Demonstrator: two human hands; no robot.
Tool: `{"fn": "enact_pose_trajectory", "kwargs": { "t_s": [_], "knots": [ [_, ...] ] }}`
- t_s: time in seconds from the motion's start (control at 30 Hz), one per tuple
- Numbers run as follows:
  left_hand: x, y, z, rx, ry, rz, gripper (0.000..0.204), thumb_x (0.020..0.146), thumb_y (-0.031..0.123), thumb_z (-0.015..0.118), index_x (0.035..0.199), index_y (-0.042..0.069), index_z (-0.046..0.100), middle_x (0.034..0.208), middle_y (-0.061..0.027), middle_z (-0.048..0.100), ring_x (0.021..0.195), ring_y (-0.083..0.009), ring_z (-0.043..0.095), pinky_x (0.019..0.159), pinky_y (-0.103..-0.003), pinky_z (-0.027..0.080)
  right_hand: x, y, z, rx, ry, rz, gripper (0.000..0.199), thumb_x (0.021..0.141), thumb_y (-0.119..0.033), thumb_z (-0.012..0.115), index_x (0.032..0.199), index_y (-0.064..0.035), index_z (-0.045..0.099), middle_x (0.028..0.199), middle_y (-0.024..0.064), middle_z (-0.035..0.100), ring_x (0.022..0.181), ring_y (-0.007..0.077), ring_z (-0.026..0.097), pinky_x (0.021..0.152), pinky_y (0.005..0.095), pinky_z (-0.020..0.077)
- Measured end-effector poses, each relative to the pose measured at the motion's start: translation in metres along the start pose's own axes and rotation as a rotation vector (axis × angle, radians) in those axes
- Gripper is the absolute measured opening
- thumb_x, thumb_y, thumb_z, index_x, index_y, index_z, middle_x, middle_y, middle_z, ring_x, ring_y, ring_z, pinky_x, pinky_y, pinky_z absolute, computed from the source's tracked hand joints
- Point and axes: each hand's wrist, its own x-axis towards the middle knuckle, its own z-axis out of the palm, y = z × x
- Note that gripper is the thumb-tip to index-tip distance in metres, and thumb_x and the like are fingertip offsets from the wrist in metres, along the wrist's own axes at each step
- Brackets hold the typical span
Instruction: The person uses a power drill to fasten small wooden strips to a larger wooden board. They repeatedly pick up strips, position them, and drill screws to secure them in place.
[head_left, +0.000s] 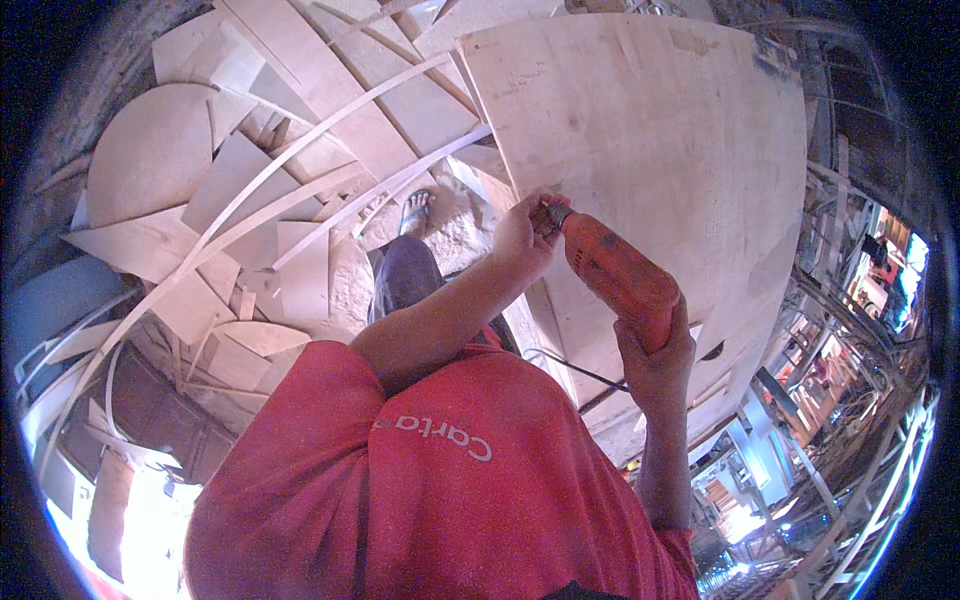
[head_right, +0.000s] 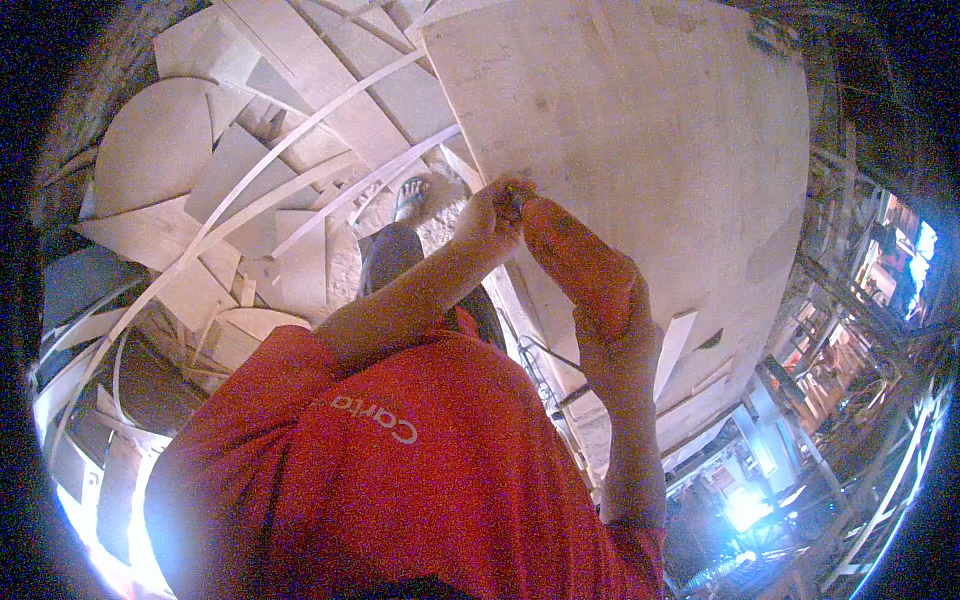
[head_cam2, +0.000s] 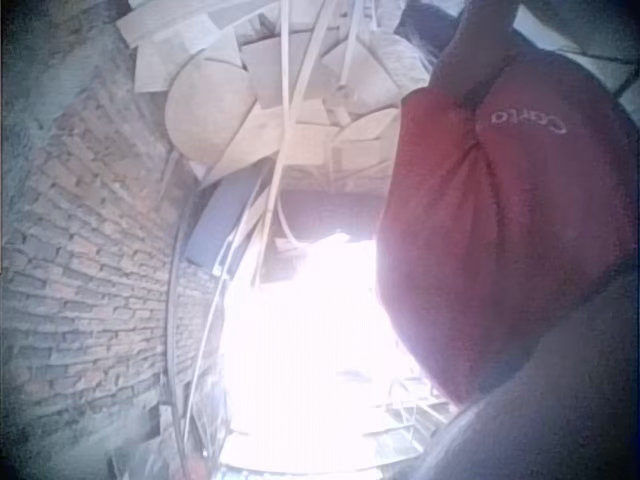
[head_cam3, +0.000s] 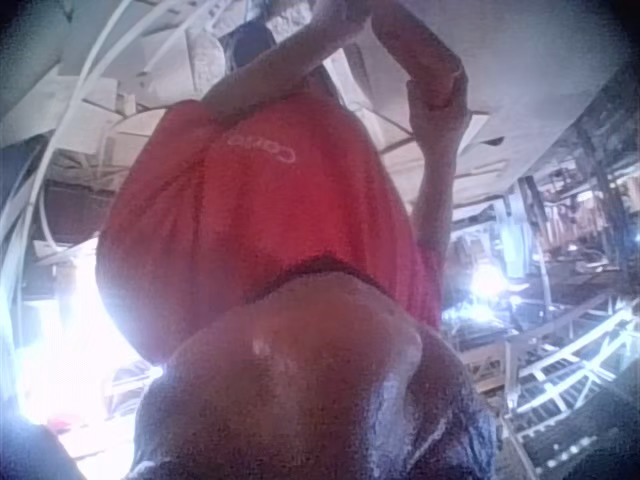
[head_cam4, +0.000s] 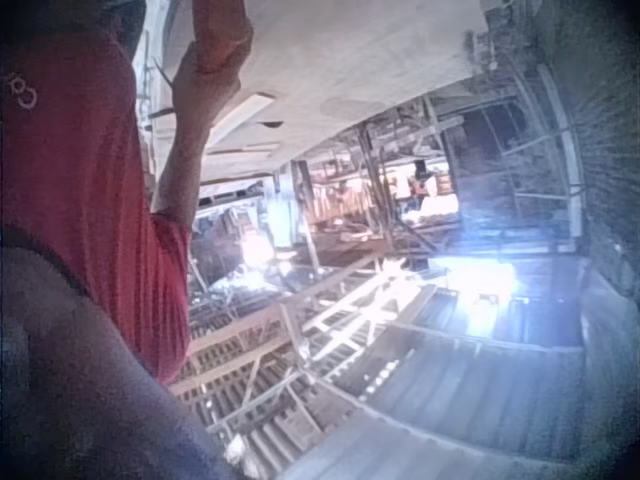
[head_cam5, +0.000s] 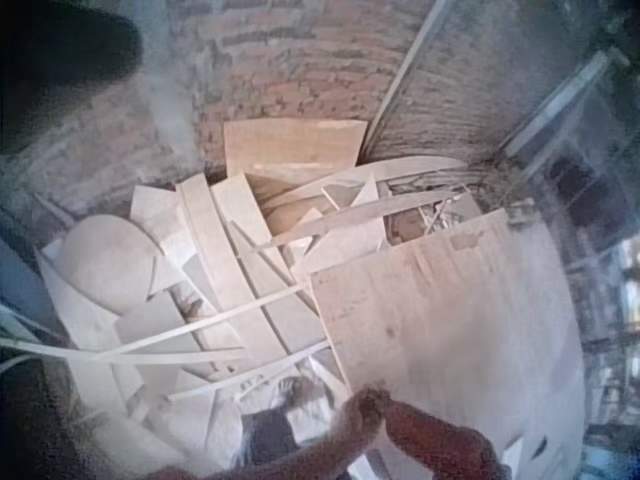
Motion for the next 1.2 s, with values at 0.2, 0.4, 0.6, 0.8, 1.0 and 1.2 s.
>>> {"fn": "enact_pose_trajectory", "kwargs": {
  "t_s": [0.2, 0.4, 0.6, 0.8, 1.0, 1.2],
  "knots": [
    [0.004, -0.002, -0.002, -0.061, -0.002, -0.011, 0.017, 0.104, 0.018, 0.055, 0.096, 0.005, 0.063, 0.095, -0.013, 0.073, 0.094, -0.028, 0.072, 0.088, -0.039, 0.058, 0.001, -0.005, -0.001, -0.009, -0.005, -0.006, 0.058, 0.084, -0.012, 0.079, 0.136, -0.0006, 0.055, 0.109, 0.0202, 0.073, 0.099, 0.0274, 0.072, 0.087, 0.0396, 0.0555],
    [-0.007, -0.001, 0.009, -0.062, 0.039, 0.021, 0.017, 0.105, 0.018, 0.054, 0.098, 0.005, 0.063, 0.095, -0.0129, 0.074, 0.095, -0.0277, 0.072, 0.09, -0.038, 0.057, 0.003, -0.005, -0.002, -0.046, -0.004, -0.013, 0.059, 0.084, -0.011, 0.079, 0.137, -0.001, 0.054, 0.11, 0.0204, 0.073, 0.101, 0.0284, 0.072, 0.087, 0.0395, 0.0555],
    [0.003, -0.003, 0.0, -0.09, 0.009, 0.015, 0.017, 0.104, 0.017, 0.054, 0.095, 0.005, 0.064, 0.096, -0.0126, 0.074, 0.095, -0.0263, 0.072, 0.091, -0.038, 0.057, 0.005, -0.008, -0.002, -0.075, -0.02, 0.014, 0.06, 0.083, -0.009, 0.079, 0.137, -0.0011, 0.054, 0.111, 0.0207, 0.073, 0.101, 0.0285, 0.072, 0.088, 0.0392, 0.0553],
    [-0.004, -0.002, 0.009, -0.055, 0.017, 0.05, 0.018, 0.104, 0.016, 0.054, 0.093, 0.006, 0.063, 0.094, -0.0126, 0.075, 0.092, -0.0265, 0.073, 0.088, -0.037, 0.058, 0.005, -0.008, -0.003, -0.059, -0.02, -0.011, 0.061, 0.083, -0.009, 0.079, 0.138, -0.001, 0.053, 0.114, 0.0202, 0.072, 0.104, 0.028, 0.071, 0.089, 0.0396, 0.0546],
    [0.001, -0.012, -0.004, 0.187, -0.021, 0.217, 0.017, 0.104, 0.017, 0.054, 0.095, 0.006, 0.064, 0.094, -0.0124, 0.075, 0.093, -0.0273, 0.073, 0.088, -0.038, 0.059, 0.005, -0.005, -0.003, -0.043, -0.031, -0.013, 0.062, 0.082, -0.009, 0.079, 0.138, -0.0014, 0.053, 0.114, 0.0201, 0.072, 0.105, 0.0284, 0.07, 0.091, 0.0399, 0.0541],
    [-0.001, -0.007, 0.006, -0.119, 0.056, 0.059, 0.018, 0.105, 0.017, 0.054, 0.096, 0.006, 0.064, 0.095, -0.0125, 0.075, 0.094, -0.0279, 0.073, 0.089, -0.039, 0.059, 0.005, -0.006, -0.003, -0.077, -0.028, 0.014, 0.061, 0.082, -0.007, 0.079, 0.137, -0.0015, 0.053, 0.115, 0.0188, 0.071, 0.105, 0.0274, 0.07, 0.091, 0.039, 0.0539]
  ]
}}
